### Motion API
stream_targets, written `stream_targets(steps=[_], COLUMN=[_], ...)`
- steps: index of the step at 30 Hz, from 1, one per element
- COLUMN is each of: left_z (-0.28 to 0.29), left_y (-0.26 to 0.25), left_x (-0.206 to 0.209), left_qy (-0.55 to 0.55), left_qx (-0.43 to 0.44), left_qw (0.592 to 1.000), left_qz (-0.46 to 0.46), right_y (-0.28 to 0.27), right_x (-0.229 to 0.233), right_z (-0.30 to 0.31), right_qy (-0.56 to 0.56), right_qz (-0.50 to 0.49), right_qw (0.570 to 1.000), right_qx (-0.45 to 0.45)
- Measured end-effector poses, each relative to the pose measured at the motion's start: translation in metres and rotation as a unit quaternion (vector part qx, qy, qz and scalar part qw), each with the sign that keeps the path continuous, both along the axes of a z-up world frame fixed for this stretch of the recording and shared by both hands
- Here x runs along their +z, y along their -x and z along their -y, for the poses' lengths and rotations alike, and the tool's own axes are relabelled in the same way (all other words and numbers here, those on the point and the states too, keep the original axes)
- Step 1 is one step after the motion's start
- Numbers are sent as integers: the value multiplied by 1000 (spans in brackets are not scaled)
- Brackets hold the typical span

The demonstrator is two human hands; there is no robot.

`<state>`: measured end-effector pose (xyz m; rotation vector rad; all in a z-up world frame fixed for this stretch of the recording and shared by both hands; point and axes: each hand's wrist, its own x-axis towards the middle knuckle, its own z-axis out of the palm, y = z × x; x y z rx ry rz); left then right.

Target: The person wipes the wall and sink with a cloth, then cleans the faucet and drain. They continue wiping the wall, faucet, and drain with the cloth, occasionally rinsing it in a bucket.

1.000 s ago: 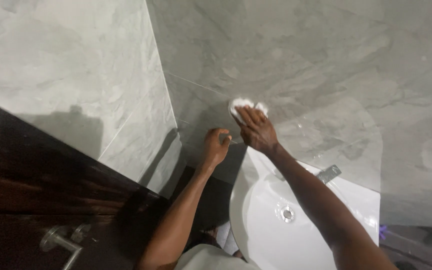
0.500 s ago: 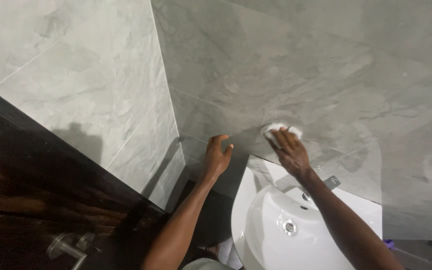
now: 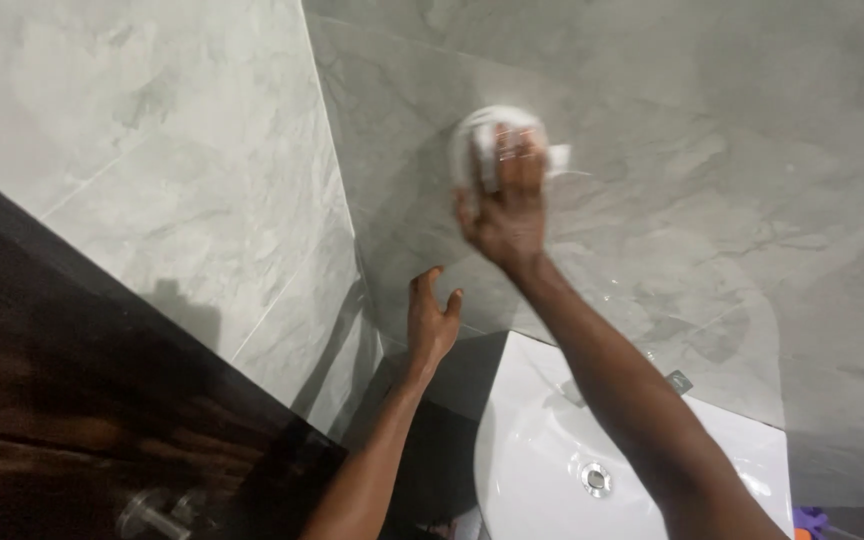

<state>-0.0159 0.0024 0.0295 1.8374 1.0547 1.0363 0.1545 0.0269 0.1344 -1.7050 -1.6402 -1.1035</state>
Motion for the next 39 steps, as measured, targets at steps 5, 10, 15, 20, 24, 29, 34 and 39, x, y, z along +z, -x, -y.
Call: stream_targets(steps=[5,10,15,20,24,29,34,39], left_z=[2,12,23,37,56,67,66,71], left_y=[9,6,-18,-43,-65,-83,-87,-86], left_x=[0,-1,-14,-15,-9,1,0,1], left_qy=[-23,3,-68,-63,-48,-94,-84,-63], left_qx=[19,11,-21,-71,-104,-125,-150,-141], left_qw=[1000,1000,997,995,993,987,981,986], left_qz=[8,-7,19,15,20,41,91,67], right_y=[15,-8,-53,-107,-146,-179,-189,-154], right_x=[-33,-71,-90,-82,-68,-31,21,66], right_z=[-17,25,98,167,206,235,192,118], right_qy=[213,208,155,128,14,-164,-329,-311], right_qz=[174,117,108,101,35,-92,-167,-135], right_qw=[957,971,982,985,990,953,911,926], right_qx=[-87,28,25,-62,-136,-239,-182,-165])
